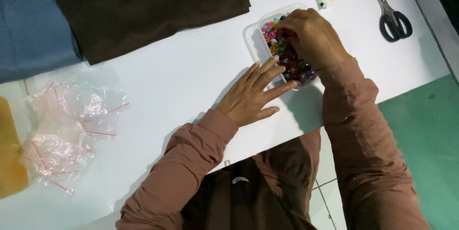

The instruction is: The person sorts small, round, metallic buttons from a plastic bag onto a white table. They arrange the buttons into a small group, then pick them up and place them into a new plastic bag. The person also handles a container of colorful beads and picks out several pink ones.

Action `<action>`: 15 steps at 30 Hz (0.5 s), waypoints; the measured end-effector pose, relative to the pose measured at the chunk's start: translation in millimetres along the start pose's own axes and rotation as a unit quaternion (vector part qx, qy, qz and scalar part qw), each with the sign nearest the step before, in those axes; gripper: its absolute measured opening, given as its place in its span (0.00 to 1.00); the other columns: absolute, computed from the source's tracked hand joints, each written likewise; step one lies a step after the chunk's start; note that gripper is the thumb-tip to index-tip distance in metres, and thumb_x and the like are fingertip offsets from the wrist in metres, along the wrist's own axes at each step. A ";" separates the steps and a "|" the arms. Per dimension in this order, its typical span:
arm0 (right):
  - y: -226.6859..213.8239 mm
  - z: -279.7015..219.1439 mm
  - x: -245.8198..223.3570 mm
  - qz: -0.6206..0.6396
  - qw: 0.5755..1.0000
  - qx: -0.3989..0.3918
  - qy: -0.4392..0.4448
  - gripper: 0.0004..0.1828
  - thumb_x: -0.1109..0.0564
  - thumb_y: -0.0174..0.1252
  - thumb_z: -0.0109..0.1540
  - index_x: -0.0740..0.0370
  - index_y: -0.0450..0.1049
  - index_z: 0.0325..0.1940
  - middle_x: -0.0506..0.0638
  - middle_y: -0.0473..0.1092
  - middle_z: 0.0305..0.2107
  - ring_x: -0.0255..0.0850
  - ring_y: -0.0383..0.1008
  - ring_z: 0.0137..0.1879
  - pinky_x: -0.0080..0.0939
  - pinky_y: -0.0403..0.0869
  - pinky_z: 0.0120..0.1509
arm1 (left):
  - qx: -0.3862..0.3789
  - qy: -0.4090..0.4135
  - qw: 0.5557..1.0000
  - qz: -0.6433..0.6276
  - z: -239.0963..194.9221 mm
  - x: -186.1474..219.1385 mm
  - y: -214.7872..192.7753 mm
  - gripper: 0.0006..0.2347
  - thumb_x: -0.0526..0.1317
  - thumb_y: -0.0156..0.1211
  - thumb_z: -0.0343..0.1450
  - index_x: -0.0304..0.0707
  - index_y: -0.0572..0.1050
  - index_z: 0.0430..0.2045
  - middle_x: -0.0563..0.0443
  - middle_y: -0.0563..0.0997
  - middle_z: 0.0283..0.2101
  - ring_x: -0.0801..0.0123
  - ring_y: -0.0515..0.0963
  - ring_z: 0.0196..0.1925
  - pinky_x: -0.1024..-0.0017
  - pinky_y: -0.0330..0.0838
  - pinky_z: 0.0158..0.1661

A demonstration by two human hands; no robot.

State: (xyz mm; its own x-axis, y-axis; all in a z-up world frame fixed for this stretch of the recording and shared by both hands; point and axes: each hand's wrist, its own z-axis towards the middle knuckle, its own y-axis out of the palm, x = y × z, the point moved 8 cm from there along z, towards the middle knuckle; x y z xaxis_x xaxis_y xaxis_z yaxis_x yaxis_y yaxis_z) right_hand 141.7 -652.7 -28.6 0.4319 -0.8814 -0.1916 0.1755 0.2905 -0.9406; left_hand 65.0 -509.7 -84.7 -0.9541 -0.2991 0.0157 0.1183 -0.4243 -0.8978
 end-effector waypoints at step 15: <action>-26.5 -30.6 -31.1 0.051 0.988 -0.115 0.084 0.16 0.65 0.68 0.58 0.63 0.80 0.50 0.56 0.76 0.44 0.52 0.77 0.43 0.52 0.79 0.44 | 0.017 -0.007 0.995 -0.102 -1.5 -2.4 -1.5 0.30 0.49 0.76 0.69 0.58 0.66 0.64 0.47 0.57 0.73 0.52 0.48 0.80 0.48 0.62 0.71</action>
State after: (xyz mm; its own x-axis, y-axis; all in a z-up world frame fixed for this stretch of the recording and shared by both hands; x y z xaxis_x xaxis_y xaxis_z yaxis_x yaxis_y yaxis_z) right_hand 96.6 -644.3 -6.3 0.2800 -0.9073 -0.3137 -0.0761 0.3048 -0.9494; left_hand 66.7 -507.0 -84.1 -0.9551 -0.2155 0.2033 -0.0688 -0.5061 -0.8597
